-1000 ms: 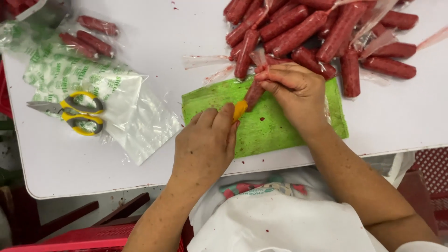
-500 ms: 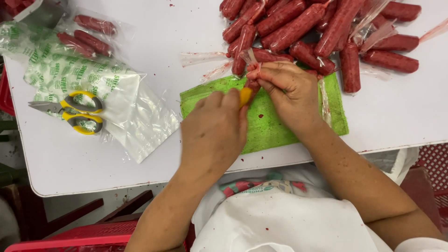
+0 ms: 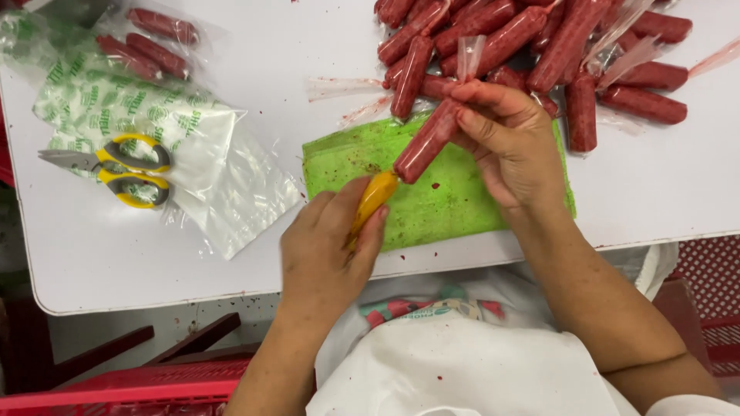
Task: Manually tying knots in the plastic casings of sausages to separate and seal them into individual links.
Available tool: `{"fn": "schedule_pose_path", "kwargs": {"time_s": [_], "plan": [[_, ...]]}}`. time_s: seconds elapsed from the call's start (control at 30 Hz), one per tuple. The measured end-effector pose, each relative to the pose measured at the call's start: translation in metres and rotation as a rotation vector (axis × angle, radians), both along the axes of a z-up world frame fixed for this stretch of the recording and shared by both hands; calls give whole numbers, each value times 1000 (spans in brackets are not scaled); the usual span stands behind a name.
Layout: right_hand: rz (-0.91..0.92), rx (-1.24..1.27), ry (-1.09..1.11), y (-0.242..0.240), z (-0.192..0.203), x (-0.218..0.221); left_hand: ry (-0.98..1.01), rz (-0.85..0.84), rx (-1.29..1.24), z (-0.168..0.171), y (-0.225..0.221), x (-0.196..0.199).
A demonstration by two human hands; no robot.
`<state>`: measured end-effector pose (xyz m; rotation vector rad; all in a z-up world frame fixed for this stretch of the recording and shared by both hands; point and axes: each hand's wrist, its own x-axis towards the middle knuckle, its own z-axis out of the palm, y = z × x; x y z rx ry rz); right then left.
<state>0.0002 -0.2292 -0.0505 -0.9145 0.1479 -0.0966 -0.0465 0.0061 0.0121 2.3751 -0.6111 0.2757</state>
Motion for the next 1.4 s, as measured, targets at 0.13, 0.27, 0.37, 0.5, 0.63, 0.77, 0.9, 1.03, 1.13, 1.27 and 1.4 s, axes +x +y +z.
{"fn": "schedule_pose_path", "kwargs": {"time_s": [0.13,0.27,0.37,0.5,0.63,0.77,0.9,1.03,1.13,1.27,1.4], "plan": [[2,-96,-12,-2,-2,-4,-28,-74,-38,-14,-3,-1],[-7,-147,-19,-5,1,-6,18,-25,-96,-7,5,-3],[26,-166,-32,4,1,-6,112,-47,43,-11,-1,-1],[-76,-379,-136,-2,6,-5,182,15,147,9,12,10],[-38,-794,-289,3,19,-14,-50,26,200,18,-7,14],[-27,-924,-370,13,17,-19,-10,2,303,12,-35,20],[10,-983,-395,4,22,-17,253,66,367,36,-20,23],[239,-933,-367,-13,31,-9,167,303,467,30,40,25],[406,-919,-409,-13,41,-5,-87,145,275,-18,39,47],[691,-873,-731,-26,8,15,-62,-225,-185,-32,-14,47],[744,-1051,-789,-42,-14,45,-68,-509,-189,-38,-27,64]]}}
